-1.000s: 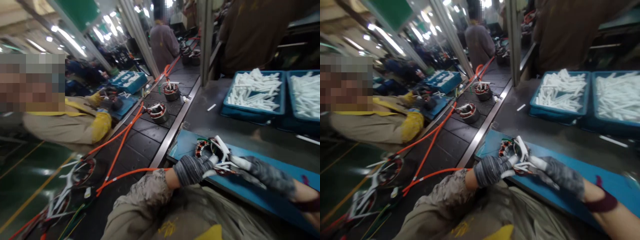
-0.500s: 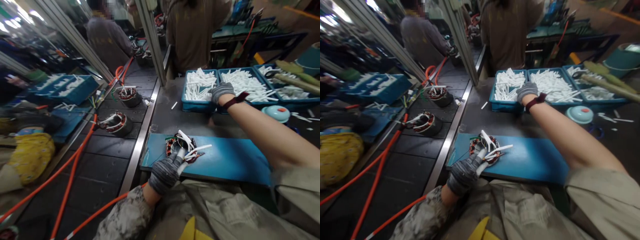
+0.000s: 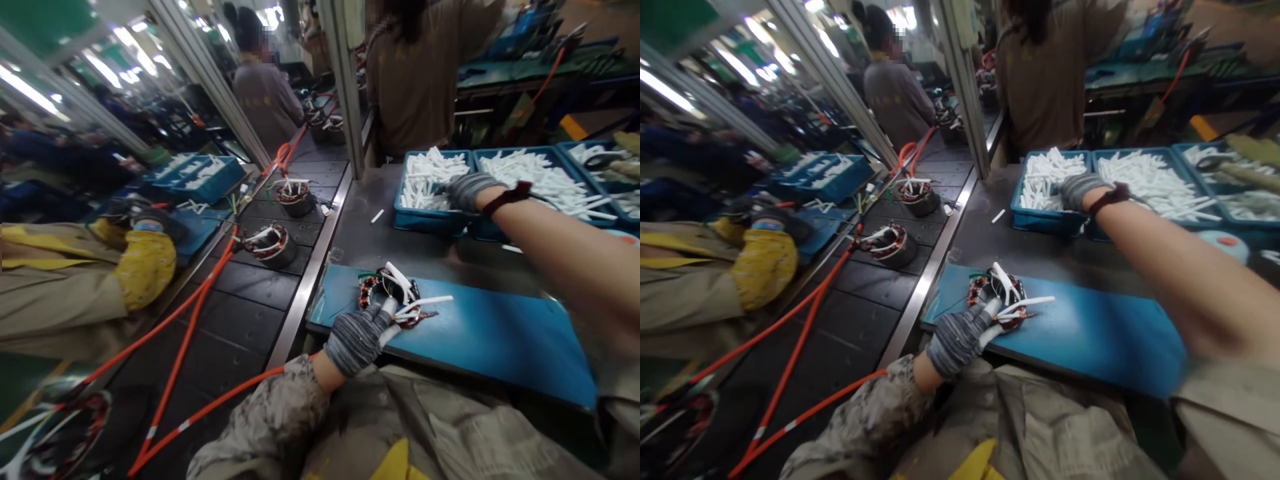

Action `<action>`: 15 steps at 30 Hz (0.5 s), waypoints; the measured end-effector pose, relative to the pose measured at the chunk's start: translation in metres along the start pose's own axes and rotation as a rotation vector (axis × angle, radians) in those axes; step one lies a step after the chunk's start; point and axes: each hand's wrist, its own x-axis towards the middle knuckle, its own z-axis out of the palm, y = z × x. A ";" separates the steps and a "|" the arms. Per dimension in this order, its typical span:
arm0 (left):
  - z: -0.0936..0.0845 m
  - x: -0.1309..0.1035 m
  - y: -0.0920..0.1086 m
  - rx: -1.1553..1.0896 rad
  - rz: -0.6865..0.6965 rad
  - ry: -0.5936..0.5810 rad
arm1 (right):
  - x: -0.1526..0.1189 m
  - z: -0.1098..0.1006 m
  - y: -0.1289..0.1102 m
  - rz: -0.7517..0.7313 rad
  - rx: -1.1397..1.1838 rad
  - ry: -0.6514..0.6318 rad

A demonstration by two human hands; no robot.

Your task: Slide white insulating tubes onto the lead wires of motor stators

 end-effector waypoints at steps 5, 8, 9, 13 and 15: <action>0.004 -0.003 0.003 -0.024 -0.025 -0.016 | -0.070 -0.008 0.000 -0.174 -0.428 -0.173; 0.007 -0.006 0.005 -0.029 -0.041 0.024 | -0.127 0.023 0.011 -0.232 -0.475 -0.227; 0.007 -0.007 0.006 -0.034 -0.042 0.039 | -0.142 0.036 0.015 -0.255 -0.475 -0.219; 0.003 -0.012 0.005 0.002 0.072 0.011 | -0.172 0.075 0.032 -0.279 -0.403 -0.169; -0.001 -0.013 0.004 0.057 0.131 -0.052 | -0.173 0.081 0.038 -0.277 -0.325 -0.104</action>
